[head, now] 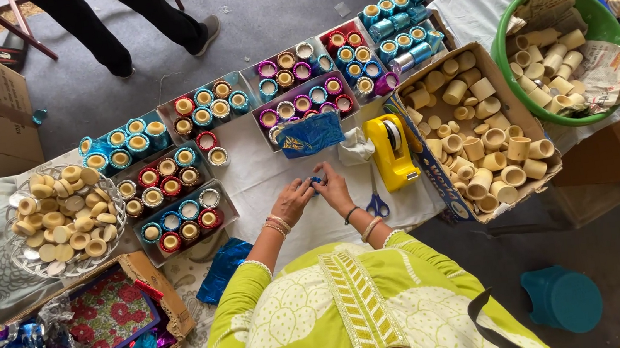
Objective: Wrapping small decorative cups or lamps with blue foil at a workbench.
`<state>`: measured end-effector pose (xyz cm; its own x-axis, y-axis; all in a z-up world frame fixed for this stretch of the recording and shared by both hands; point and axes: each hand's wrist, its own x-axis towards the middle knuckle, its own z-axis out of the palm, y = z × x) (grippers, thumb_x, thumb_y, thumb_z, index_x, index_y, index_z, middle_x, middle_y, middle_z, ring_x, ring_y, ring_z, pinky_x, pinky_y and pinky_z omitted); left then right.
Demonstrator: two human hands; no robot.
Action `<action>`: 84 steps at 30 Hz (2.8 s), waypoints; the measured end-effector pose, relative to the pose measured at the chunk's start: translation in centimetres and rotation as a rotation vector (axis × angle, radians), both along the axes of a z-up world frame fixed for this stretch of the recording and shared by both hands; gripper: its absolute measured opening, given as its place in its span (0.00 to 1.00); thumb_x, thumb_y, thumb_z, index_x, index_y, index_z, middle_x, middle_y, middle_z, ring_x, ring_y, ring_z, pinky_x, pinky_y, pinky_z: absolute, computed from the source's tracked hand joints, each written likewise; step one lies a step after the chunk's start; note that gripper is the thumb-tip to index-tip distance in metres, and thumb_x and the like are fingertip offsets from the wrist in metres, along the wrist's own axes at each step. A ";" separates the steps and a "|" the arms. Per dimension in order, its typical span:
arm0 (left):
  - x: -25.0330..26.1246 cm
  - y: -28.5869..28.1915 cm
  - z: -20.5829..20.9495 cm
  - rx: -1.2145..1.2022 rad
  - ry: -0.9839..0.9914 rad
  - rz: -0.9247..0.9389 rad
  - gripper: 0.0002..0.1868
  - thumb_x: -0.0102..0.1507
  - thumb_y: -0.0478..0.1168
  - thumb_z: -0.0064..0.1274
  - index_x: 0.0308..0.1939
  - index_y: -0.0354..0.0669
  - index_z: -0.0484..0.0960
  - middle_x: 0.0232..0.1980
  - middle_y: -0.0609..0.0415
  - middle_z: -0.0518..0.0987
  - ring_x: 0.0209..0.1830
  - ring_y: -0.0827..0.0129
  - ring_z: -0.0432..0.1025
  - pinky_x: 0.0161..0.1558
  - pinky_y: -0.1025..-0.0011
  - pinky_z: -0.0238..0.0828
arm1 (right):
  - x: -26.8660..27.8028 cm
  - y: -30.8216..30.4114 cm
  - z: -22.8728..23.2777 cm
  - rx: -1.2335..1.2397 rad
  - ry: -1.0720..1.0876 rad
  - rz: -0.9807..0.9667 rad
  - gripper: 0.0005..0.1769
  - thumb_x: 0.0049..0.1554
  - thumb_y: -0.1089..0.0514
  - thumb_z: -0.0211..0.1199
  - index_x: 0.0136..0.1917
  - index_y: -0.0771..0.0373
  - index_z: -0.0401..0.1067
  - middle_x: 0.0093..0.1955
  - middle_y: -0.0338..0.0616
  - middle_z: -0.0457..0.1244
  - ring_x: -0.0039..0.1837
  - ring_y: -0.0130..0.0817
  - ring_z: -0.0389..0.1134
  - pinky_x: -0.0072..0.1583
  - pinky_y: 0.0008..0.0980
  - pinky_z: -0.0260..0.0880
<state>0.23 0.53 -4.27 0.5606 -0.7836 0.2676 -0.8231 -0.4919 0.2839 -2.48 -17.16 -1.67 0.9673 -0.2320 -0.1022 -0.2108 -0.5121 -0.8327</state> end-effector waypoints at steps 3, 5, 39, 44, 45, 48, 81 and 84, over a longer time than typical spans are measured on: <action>-0.1 0.0 0.3 -0.054 0.040 0.005 0.18 0.59 0.30 0.51 0.54 0.40 0.76 0.66 0.48 0.75 0.61 0.54 0.69 0.58 0.62 0.70 | 0.1 -0.3 0.1 -0.007 0.040 0.005 0.23 0.51 0.59 0.71 0.58 0.55 0.66 0.30 0.40 0.61 0.34 0.35 0.66 0.39 0.37 0.66; 0.1 0.0 0.5 -0.100 0.068 0.013 0.19 0.60 0.29 0.52 0.55 0.39 0.75 0.65 0.48 0.76 0.60 0.53 0.70 0.59 0.62 0.70 | 0.0 -1.1 -0.4 -0.052 0.042 -0.005 0.25 0.50 0.56 0.74 0.57 0.56 0.65 0.31 0.41 0.59 0.34 0.37 0.64 0.39 0.38 0.65; 0.5 -3.6 1.9 -0.061 0.448 0.211 0.40 0.53 0.37 0.65 0.69 0.39 0.67 0.61 0.42 0.74 0.63 0.48 0.66 0.65 0.60 0.65 | -5.8 -8.6 -5.4 0.979 0.427 -0.077 0.24 0.64 0.36 0.57 0.59 0.56 0.65 0.44 0.35 0.62 0.44 0.25 0.63 0.47 0.27 0.68; 0.7 -3.3 0.6 -0.475 0.915 0.405 0.32 0.56 0.36 0.64 0.65 0.41 0.72 0.59 0.45 0.77 0.58 0.56 0.72 0.60 0.63 0.71 | -6.8 -7.6 -1.4 0.831 0.339 -0.008 0.29 0.60 0.43 0.62 0.69 0.55 0.60 0.58 0.38 0.61 0.56 0.27 0.64 0.54 0.30 0.71; 0.8 -3.1 -0.7 -0.709 1.161 0.421 0.30 0.58 0.35 0.63 0.64 0.40 0.73 0.59 0.47 0.76 0.57 0.59 0.73 0.59 0.63 0.72 | -6.8 -7.3 0.0 0.782 0.306 0.028 0.34 0.59 0.46 0.63 0.73 0.54 0.56 0.62 0.39 0.59 0.61 0.27 0.65 0.57 0.32 0.72; -0.2 -2.7 0.6 -1.186 1.585 0.270 0.27 0.60 0.34 0.61 0.63 0.40 0.72 0.61 0.49 0.75 0.60 0.62 0.72 0.60 0.61 0.73 | -5.7 -6.1 2.6 0.869 0.277 0.109 0.42 0.56 0.52 0.68 0.78 0.52 0.50 0.66 0.39 0.59 0.63 0.28 0.65 0.60 0.32 0.73; 1.3 -5.2 2.2 -0.248 0.452 0.333 0.09 0.58 0.32 0.61 0.41 0.42 0.79 0.48 0.48 0.75 0.49 0.50 0.73 0.50 0.58 0.72 | -0.2 -6.5 1.0 0.169 -0.177 0.358 0.38 0.50 0.65 0.75 0.70 0.52 0.63 0.56 0.43 0.64 0.56 0.35 0.68 0.54 0.32 0.73; 1.5 -5.7 2.7 -0.194 0.435 0.350 0.06 0.59 0.32 0.59 0.39 0.42 0.79 0.45 0.48 0.74 0.47 0.50 0.72 0.48 0.57 0.71 | 0.3 -6.7 1.3 0.181 -0.096 0.354 0.39 0.48 0.64 0.75 0.69 0.52 0.62 0.53 0.42 0.65 0.54 0.35 0.69 0.53 0.32 0.73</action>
